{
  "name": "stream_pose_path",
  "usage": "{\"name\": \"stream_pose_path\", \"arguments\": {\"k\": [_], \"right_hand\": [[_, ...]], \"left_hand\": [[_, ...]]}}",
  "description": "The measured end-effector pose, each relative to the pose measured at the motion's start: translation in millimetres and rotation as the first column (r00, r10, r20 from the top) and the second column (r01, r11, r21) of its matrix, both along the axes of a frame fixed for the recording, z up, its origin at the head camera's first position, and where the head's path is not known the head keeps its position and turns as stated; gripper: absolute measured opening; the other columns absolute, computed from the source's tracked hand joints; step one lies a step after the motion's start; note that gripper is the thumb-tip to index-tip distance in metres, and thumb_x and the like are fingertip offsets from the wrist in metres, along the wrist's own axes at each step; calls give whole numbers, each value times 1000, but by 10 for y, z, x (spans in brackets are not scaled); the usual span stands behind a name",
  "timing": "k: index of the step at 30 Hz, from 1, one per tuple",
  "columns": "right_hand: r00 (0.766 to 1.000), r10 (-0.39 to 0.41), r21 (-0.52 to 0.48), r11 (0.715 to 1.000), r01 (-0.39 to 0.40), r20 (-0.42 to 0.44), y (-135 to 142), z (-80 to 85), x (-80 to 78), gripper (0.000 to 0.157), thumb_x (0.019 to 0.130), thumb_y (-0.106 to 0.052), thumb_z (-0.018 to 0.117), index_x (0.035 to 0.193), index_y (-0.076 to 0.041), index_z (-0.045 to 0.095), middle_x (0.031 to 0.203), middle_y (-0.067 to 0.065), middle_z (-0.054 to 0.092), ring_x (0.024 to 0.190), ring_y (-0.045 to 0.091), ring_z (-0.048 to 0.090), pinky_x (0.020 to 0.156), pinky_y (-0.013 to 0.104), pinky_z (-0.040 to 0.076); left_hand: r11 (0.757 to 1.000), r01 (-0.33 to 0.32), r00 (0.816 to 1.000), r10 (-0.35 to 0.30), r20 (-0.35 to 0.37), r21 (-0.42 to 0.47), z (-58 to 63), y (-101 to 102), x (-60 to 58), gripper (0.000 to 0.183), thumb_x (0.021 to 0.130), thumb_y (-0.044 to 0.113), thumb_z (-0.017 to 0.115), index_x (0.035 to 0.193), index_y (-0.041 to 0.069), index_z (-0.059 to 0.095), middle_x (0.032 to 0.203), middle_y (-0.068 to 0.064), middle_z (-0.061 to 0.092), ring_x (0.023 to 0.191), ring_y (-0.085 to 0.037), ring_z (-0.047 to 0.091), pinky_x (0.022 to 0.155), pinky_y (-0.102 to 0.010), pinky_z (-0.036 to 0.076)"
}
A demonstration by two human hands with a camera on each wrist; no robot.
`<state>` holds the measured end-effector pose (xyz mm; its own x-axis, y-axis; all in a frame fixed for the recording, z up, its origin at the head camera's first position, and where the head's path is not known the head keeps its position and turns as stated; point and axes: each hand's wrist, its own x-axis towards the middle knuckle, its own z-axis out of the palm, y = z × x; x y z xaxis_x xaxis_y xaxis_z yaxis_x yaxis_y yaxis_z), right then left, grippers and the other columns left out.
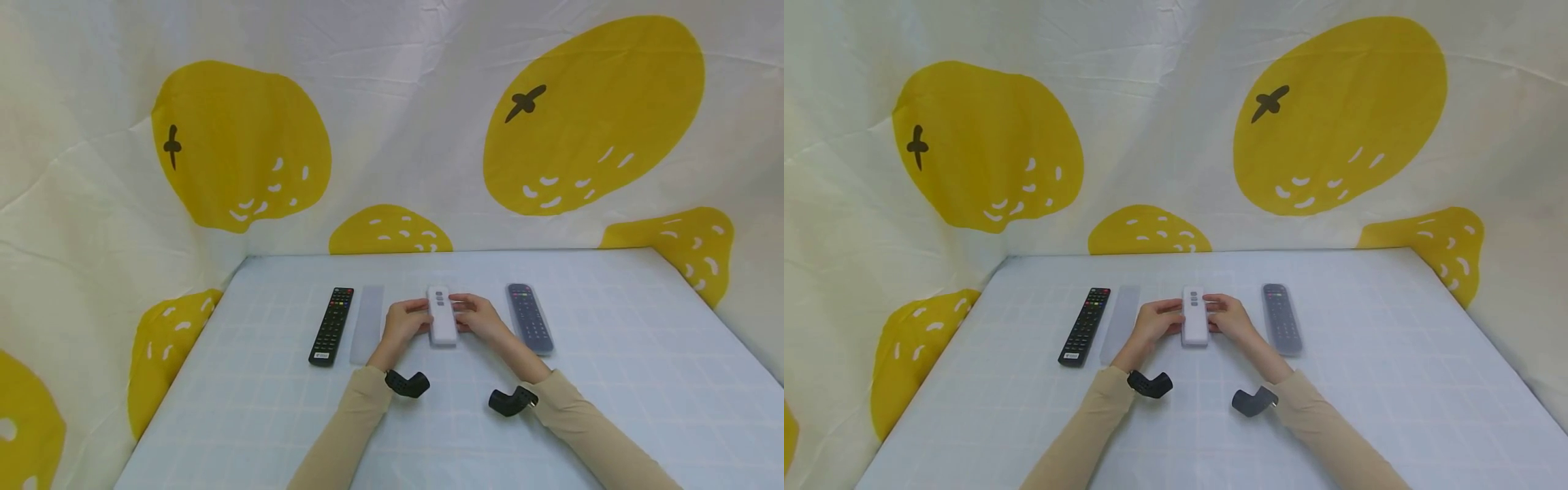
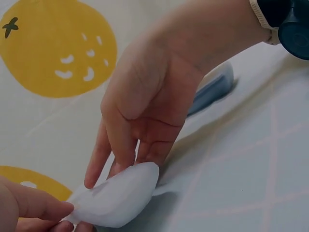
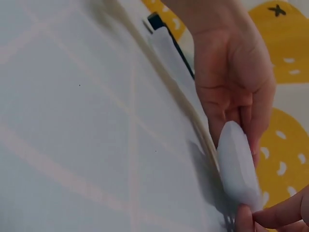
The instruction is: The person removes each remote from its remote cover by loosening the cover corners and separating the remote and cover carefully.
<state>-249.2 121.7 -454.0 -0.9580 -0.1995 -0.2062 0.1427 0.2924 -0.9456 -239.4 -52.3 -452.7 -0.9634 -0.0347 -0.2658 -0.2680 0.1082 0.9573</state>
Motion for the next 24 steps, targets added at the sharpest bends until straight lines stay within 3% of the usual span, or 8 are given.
{"name": "stream_pose_path", "arguments": {"k": [5, 9, 16, 24], "right_hand": [[999, 18, -9, 1000, -17, 31, 16, 3, 14, 49, 91, 4, 48, 140, 4, 42, 139, 29, 47, 100, 16, 59, 73, 21, 55], [999, 39, -37, 999, -38, 25, 46, 14, 41, 51, 91, 3, 50, 141, 4, 41, 141, 29, 45, 109, 22, 59, 80, 25, 56], [997, 81, -65, 995, -82, -5, 77, 21, 74, 50, 90, -1, 56, 139, 4, 45, 144, 26, 43, 128, 36, 46, 88, 25, 52], [997, 69, -123, 990, -65, 22, 78, 20, 86, 52, 90, -6, 59, 139, 4, 45, 144, 26, 43, 118, 23, 52, 83, 20, 50]], "left_hand": [[1000, -1, 1000, 1, -8, 14, 20, -23, -7, 32, 84, 2, 63, 116, 3, 68, 115, -13, 69, 85, -11, 66, 77, -27, 58], [999, 16, 1000, -17, -24, -32, 27, -50, 6, 34, 81, 1, 63, 114, 5, 70, 117, -12, 68, 84, -10, 63, 75, -26, 57], [999, -16, 999, 14, -29, -48, 26, -69, 34, 32, 81, 1, 65, 110, 10, 73, 120, -8, 67, 84, -8, 61, 74, -24, 56], [999, 27, 999, -26, -37, 33, 41, -70, 66, 33, 86, 0, 62, 117, 8, 69, 128, -12, 63, 84, -9, 61, 75, -24, 56]]}}
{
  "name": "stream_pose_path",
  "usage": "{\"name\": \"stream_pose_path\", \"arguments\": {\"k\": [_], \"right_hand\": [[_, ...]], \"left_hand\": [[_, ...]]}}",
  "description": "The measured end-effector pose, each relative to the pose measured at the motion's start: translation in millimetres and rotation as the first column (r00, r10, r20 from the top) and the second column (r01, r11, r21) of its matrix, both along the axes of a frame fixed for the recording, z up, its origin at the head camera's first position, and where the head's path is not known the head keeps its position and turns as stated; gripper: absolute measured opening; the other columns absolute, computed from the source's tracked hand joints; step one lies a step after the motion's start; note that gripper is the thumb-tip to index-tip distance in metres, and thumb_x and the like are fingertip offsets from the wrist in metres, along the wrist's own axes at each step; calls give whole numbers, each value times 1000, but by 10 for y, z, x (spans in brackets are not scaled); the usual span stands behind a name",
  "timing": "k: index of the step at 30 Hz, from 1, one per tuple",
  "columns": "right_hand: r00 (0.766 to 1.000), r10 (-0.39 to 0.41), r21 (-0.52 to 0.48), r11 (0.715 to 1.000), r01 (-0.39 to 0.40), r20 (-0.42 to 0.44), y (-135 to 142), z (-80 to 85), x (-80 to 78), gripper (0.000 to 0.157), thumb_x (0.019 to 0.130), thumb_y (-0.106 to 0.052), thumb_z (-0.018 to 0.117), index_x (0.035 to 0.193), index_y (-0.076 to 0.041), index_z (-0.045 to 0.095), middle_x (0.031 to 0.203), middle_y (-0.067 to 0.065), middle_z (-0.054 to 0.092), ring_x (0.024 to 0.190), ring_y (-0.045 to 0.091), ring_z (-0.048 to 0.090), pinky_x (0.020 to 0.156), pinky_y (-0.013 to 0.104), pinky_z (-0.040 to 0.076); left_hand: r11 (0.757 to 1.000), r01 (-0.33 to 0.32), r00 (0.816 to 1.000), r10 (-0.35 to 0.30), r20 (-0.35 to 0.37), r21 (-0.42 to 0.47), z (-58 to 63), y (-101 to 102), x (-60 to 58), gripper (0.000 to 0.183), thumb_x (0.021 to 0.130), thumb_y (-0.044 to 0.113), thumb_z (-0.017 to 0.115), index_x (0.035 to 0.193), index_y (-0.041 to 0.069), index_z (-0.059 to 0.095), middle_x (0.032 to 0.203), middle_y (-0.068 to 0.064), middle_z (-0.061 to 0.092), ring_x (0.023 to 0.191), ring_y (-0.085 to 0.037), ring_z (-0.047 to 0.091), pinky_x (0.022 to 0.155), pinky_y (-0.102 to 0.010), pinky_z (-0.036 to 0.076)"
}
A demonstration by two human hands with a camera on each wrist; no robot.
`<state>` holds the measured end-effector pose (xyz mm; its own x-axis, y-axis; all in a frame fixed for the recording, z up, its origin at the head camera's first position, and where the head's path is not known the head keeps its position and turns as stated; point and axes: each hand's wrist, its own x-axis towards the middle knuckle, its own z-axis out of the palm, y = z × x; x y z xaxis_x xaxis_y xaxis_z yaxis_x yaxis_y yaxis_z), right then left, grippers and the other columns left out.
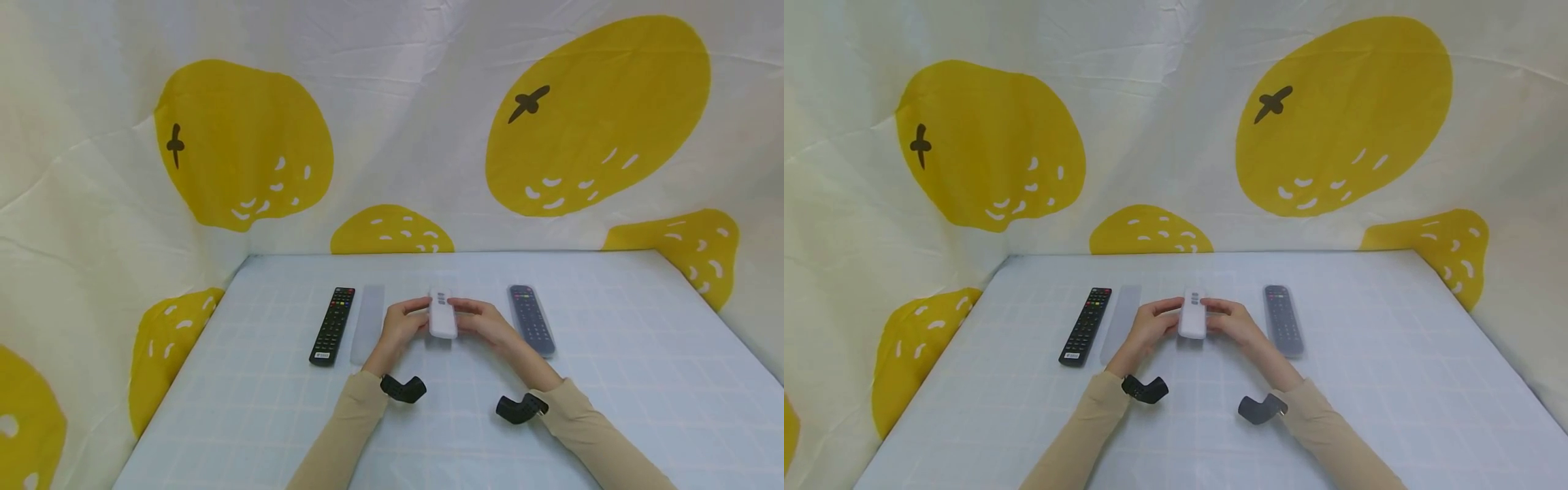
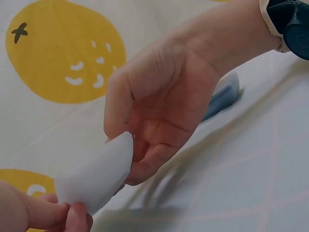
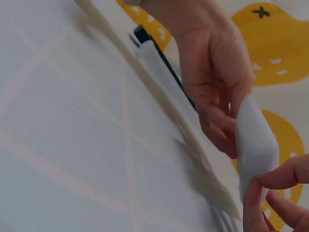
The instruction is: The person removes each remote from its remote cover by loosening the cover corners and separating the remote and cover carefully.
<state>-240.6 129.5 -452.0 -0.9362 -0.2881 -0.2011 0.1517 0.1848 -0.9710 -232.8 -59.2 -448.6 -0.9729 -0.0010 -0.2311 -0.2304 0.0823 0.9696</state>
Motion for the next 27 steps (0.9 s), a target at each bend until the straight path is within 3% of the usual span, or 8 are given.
{"name": "stream_pose_path", "arguments": {"k": [6, 10, 16, 21, 25, 27], "right_hand": [[997, 56, 13, 998, -56, -48, 6, 12, 30, 54, 86, 2, 57, 138, 8, 44, 143, 28, 43, 113, 20, 58, 80, 19, 49], [993, 89, 21, 996, -88, -71, 18, 0, 37, 58, 81, 8, 57, 138, 9, 43, 141, 31, 44, 106, 17, 62, 76, 19, 49], [979, 156, 54, 987, -150, -130, 30, -1, 44, 56, 85, 1, 59, 138, 9, 43, 138, 31, 47, 94, 9, 62, 75, 21, 53], [957, 211, 137, 973, -186, -200, 31, 61, 72, 55, 85, 2, 58, 138, 9, 43, 131, 32, 51, 83, 17, 62, 65, 25, 51], [941, 238, 183, 963, -197, -240, 44, 97, 82, 53, 88, -1, 57, 138, 8, 43, 133, 31, 51, 91, 29, 64, 65, 26, 52], [930, 257, 202, 957, -208, -262, 57, 103, 76, 51, 91, -5, 56, 139, 6, 42, 131, 30, 52, 95, 32, 63, 67, 26, 53]], "left_hand": [[996, 4, 1000, -3, -12, 87, -5, 13, 7, 30, 89, -1, 63, 119, 0, 66, 125, -19, 63, 80, -10, 66, 74, -25, 58], [996, -18, 1000, 19, -8, 89, 0, 36, 13, 29, 90, 0, 63, 118, 0, 66, 124, -19, 64, 84, -13, 68, 74, -25, 58], [996, -43, 999, 44, -8, 82, 12, 29, 35, 28, 92, 1, 60, 119, 0, 66, 125, -20, 63, 91, -17, 68, 78, -28, 58], [999, -2, 999, 4, -33, 53, 115, 8, 107, 30, 88, 1, 63, 117, 0, 67, 125, -18, 63, 89, -16, 67, 79, -31, 58], [1000, 24, 996, -25, -87, -10, 137, 2, 134, 31, 85, 1, 64, 115, 3, 69, 120, -16, 67, 78, -11, 66, 72, -29, 59], [1000, 23, 991, -25, -130, -17, 83, -2, 107, 30, 85, 2, 64, 115, 4, 69, 118, -14, 68, 78, -10, 65, 67, -27, 58]]}}
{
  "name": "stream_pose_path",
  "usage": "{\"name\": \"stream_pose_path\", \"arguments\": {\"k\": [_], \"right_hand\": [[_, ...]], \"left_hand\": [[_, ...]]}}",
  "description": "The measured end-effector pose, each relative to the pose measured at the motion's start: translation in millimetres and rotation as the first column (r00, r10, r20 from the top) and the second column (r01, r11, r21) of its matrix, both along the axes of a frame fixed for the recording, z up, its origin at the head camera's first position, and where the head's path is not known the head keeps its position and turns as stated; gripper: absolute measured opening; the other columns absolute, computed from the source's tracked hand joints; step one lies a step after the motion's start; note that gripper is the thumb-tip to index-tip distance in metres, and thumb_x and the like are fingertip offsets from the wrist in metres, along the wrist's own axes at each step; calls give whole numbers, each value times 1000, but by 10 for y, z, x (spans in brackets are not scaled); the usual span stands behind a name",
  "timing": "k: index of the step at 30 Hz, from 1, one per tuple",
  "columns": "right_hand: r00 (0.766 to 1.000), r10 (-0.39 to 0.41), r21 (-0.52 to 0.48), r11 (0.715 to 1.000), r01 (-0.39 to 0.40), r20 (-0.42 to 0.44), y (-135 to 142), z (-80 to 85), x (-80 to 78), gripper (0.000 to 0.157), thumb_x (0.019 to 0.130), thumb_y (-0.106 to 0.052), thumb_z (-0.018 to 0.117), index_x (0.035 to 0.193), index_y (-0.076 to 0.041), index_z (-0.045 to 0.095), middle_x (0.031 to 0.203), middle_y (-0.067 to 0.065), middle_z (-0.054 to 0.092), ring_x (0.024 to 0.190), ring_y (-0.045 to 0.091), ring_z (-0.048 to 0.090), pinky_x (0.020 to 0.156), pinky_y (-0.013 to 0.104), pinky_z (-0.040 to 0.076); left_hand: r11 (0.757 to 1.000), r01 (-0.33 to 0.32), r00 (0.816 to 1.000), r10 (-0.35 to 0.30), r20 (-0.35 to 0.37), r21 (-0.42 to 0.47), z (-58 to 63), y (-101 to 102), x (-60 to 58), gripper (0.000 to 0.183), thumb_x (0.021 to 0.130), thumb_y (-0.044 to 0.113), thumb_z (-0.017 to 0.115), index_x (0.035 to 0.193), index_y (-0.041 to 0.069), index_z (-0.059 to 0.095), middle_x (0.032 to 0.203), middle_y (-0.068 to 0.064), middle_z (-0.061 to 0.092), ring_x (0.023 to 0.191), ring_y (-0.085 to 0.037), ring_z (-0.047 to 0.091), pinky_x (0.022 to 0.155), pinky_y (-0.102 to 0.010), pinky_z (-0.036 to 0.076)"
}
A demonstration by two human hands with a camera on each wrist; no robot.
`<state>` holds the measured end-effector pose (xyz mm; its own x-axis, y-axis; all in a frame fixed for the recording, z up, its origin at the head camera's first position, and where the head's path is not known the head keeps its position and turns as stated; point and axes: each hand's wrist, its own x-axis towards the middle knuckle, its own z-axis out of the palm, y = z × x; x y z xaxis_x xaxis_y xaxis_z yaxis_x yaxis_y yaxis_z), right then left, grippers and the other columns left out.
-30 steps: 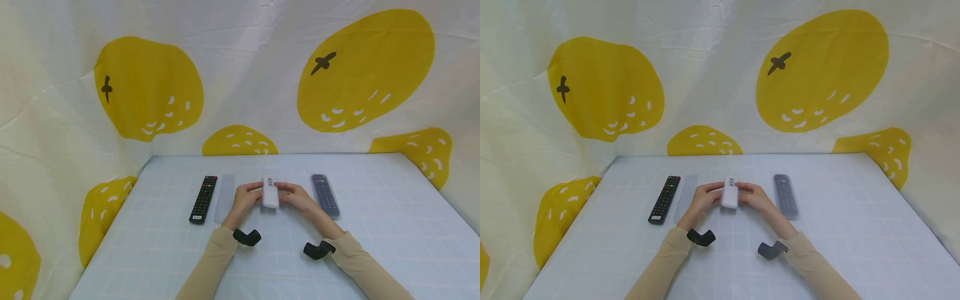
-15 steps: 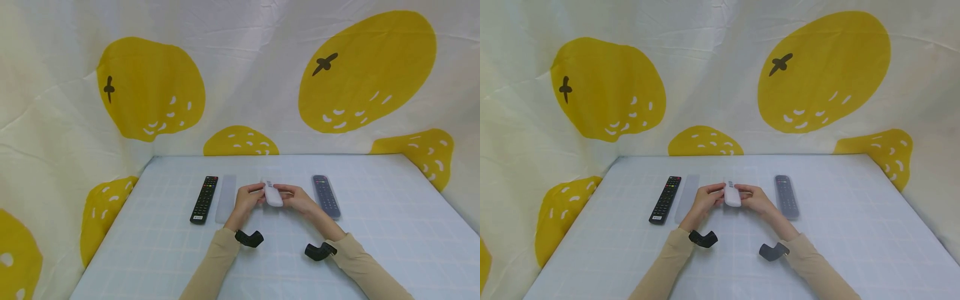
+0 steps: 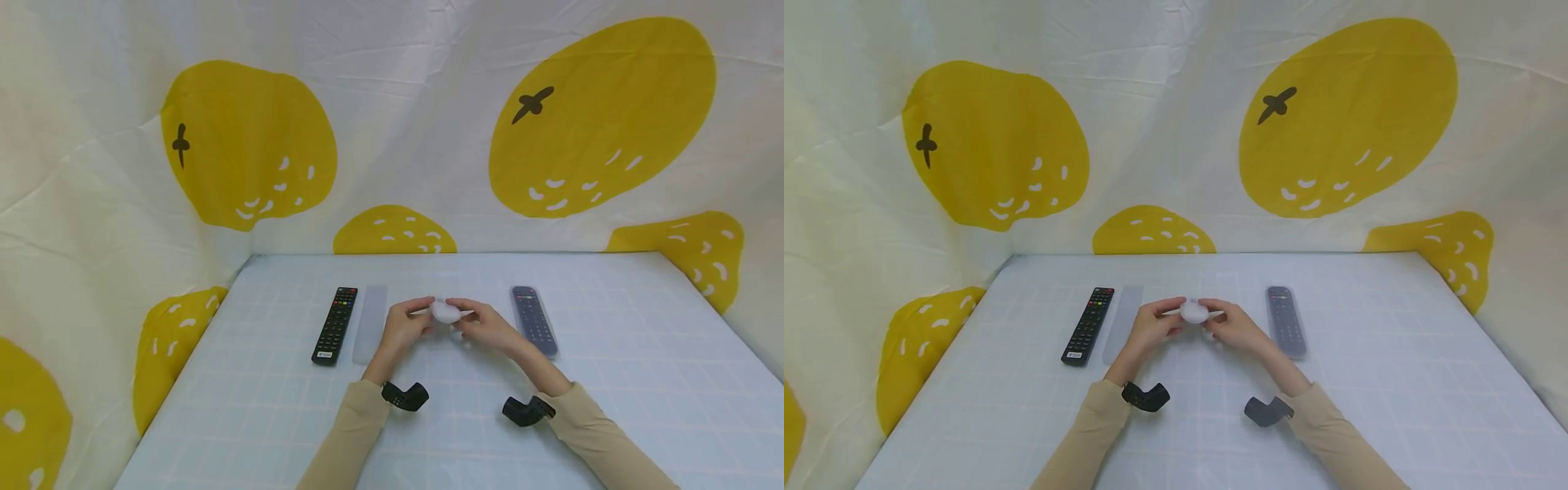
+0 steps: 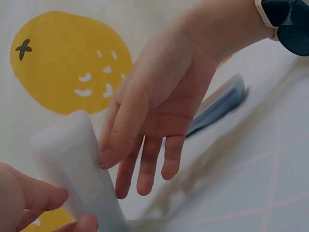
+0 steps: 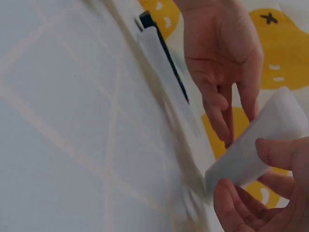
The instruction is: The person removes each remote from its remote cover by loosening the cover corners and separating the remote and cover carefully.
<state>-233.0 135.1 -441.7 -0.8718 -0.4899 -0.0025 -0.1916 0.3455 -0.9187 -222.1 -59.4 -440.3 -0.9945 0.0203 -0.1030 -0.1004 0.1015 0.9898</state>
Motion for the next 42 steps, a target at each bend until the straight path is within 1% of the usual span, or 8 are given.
{"name": "stream_pose_path", "arguments": {"k": [4, 9, 13, 20, 28, 33, 38, 42], "right_hand": [[998, 13, 23, 1000, -11, -60, 30, 21, -14, 45, 96, -13, 54, 138, 2, 46, 120, 28, 58, 94, 33, 62, 68, 28, 54], [986, -54, 35, 998, 60, -156, 25, 46, -31, 31, 99, -16, 53, 124, 2, 56, 112, 24, 60, 88, 28, 61, 66, 26, 54], [975, -117, 26, 992, 125, -189, 4, 72, -32, 29, 98, -16, 54, 120, 3, 57, 113, 23, 58, 90, 26, 60, 66, 27, 55], [954, -215, 60, 971, 232, -209, -59, 130, -21, 35, 97, -22, 57, 123, 2, 58, 118, 21, 57, 100, 31, 60, 72, 29, 55], [910, -279, 17, 954, 298, -308, -105, 198, -38, 39, 91, -18, 65, 126, -1, 58, 115, 19, 65, 101, 33, 64, 81, 44, 55], [880, -310, -39, 947, 318, -360, -141, 219, -39, 44, 88, -20, 70, 129, -7, 57, 113, 15, 66, 98, 29, 65, 77, 37, 56], [818, -376, -122, 925, 361, -435, -177, 211, -40, 48, 83, -18, 75, 127, -7, 59, 110, 13, 66, 93, 28, 65, 73, 32, 56], [777, -410, -163, 910, 380, -477, -191, 209, -46, 47, 82, -17, 77, 125, -7, 61, 107, 13, 67, 89, 27, 66, 69, 26, 56]], "left_hand": [[998, -21, 998, 18, -59, -57, 25, 13, 2, 27, 88, 9, 67, 115, 9, 70, 116, -10, 69, 84, -12, 65, 64, -26, 57], [989, -59, 995, 48, -86, -138, 82, 37, -1, 26, 89, 18, 68, 114, 14, 71, 114, -6, 68, 89, -15, 63, 65, -24, 56], [987, -75, 992, 59, -110, -139, 91, 50, -15, 26, 90, 18, 67, 114, 13, 70, 114, -5, 69, 96, -17, 62, 66, -25, 56], [984, -124, 970, 92, -227, -132, 73, 87, -46, 26, 90, 14, 66, 114, 9, 69, 110, -8, 71, 96, -20, 64, 65, -26, 57], [983, -155, 940, 116, -322, -99, 89, 99, -82, 31, 81, 13, 75, 112, 7, 70, 109, -8, 72, 95, -23, 68, 84, -37, 56], [980, -169, 925, 123, -360, -100, 111, 106, -93, 33, 82, 20, 76, 112, 10, 69, 110, -6, 71, 99, -26, 67, 87, -44, 55], [973, -192, 903, 124, -412, -128, 105, 121, -115, 32, 82, 22, 76, 111, 9, 70, 108, -7, 72, 97, -28, 67, 85, -46, 56], [970, -199, 896, 123, -427, -138, 110, 127, -124, 32, 82, 23, 76, 111, 9, 70, 107, -7, 72, 95, -27, 67, 84, -46, 56]]}}
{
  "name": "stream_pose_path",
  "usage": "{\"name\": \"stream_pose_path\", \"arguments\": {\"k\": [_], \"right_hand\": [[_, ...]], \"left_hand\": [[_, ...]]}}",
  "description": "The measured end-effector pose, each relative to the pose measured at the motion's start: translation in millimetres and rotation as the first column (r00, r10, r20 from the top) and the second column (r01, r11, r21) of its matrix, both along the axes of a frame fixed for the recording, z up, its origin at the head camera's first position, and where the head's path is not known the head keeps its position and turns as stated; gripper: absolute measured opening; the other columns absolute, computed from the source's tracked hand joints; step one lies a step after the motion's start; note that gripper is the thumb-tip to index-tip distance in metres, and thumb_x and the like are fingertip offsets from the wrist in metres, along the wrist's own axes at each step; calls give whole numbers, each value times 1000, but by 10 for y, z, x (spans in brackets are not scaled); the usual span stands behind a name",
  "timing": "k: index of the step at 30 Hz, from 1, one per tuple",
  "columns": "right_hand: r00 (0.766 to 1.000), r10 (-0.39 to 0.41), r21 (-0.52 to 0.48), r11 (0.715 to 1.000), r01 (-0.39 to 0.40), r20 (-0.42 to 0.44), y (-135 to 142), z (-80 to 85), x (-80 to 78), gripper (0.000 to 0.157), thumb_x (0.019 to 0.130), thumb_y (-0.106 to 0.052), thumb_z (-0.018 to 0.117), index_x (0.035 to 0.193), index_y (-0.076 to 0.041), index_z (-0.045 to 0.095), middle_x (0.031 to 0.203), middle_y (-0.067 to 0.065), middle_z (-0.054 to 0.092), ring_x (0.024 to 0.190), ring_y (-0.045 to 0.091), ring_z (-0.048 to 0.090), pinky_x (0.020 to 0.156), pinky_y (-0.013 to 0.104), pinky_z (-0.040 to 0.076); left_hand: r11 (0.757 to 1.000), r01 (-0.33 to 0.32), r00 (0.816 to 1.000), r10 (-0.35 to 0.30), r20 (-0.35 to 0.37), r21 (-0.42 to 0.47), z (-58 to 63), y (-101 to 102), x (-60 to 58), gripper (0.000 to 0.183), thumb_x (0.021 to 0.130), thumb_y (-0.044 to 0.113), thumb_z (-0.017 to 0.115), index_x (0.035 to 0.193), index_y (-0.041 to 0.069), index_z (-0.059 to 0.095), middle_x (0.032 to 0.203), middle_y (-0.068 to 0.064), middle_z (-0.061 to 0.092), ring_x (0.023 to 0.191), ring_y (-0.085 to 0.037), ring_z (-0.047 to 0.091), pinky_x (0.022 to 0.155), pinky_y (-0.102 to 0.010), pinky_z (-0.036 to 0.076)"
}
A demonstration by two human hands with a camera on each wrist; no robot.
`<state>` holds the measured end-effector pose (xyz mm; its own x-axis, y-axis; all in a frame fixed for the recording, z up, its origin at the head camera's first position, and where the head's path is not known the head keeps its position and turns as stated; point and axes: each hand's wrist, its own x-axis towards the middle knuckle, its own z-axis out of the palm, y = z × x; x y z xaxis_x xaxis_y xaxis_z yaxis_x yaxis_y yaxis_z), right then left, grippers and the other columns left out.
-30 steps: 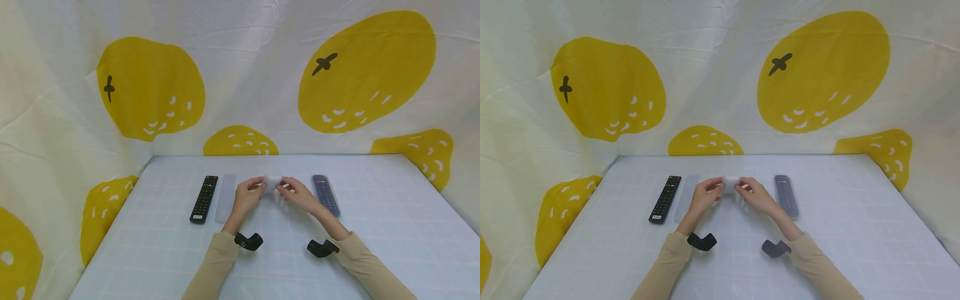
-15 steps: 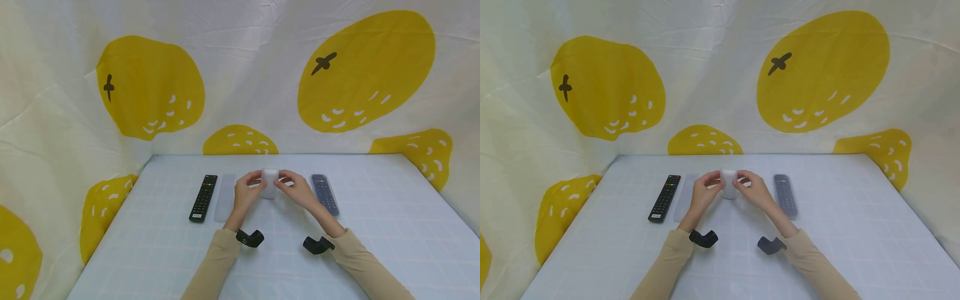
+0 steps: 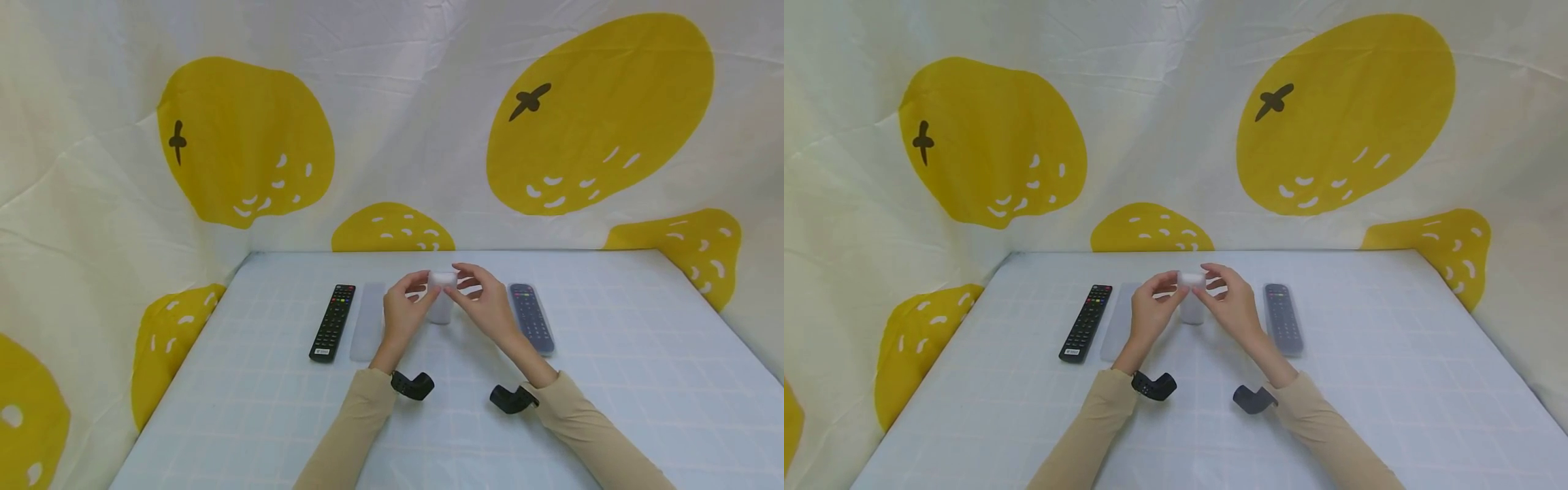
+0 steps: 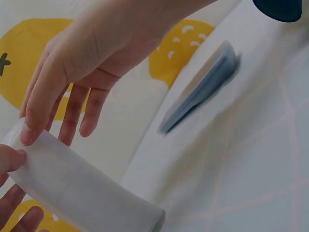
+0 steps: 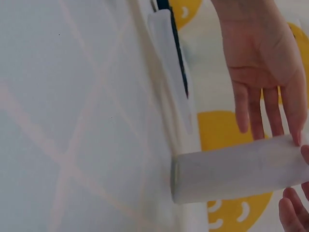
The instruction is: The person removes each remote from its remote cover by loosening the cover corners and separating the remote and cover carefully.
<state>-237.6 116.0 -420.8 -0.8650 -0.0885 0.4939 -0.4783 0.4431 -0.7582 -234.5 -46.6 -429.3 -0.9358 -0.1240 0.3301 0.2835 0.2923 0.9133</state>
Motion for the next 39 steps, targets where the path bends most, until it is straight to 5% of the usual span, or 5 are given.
{"name": "stream_pose_path", "arguments": {"k": [6, 14, 22, 31, 39], "right_hand": [[999, -22, 14, 1000, 21, 30, -10, 6, -23, 40, 84, -20, 75, 120, -9, 64, 108, 10, 69, 90, 23, 67, 69, 21, 55], [989, -19, -20, 1000, 22, 149, -23, -50, -122, 39, 87, -22, 72, 120, -5, 63, 110, 15, 69, 95, 29, 67, 82, 43, 57], [971, 26, -154, 988, 11, 237, -41, -113, -192, 43, 88, -22, 70, 124, 0, 60, 114, 22, 66, 97, 35, 66, 69, 19, 57], [940, 10, -145, 988, 42, 340, -55, -136, -188, 44, 89, -21, 69, 125, 1, 58, 110, 23, 66, 89, 27, 69, 68, 32, 59], [901, 54, -102, 995, -11, 431, -12, -205, -188, 52, 91, -22, 67, 135, 0, 48, 111, 28, 64, 79, 27, 70, 68, 40, 59]], "left_hand": [[1000, 12, 1000, -12, 1, 15, 6, 3, -15, 33, 83, 23, 76, 111, 9, 70, 106, -8, 72, 92, -25, 68, 80, -36, 58], [999, 7, 998, -10, 61, 48, -28, 11, -86, 34, 82, 21, 76, 113, 7, 69, 107, -11, 72, 90, -28, 69, 78, -32, 58], [996, -80, 992, 75, 102, 48, -84, 86, -165, 31, 83, 24, 75, 111, 10, 71, 102, -8, 74, 86, -21, 70, 77, -32, 58], [991, -131, 978, 136, 160, -40, -48, 101, -158, 28, 82, 27, 76, 105, 12, 74, 93, -6, 74, 76, -16, 68, 68, -28, 55], [994, -87, 941, 103, 323, -65, -45, 55, -139, 28, 83, 27, 75, 102, 7, 74, 84, -7, 72, 64, -11, 63, 54, -21, 52]]}}
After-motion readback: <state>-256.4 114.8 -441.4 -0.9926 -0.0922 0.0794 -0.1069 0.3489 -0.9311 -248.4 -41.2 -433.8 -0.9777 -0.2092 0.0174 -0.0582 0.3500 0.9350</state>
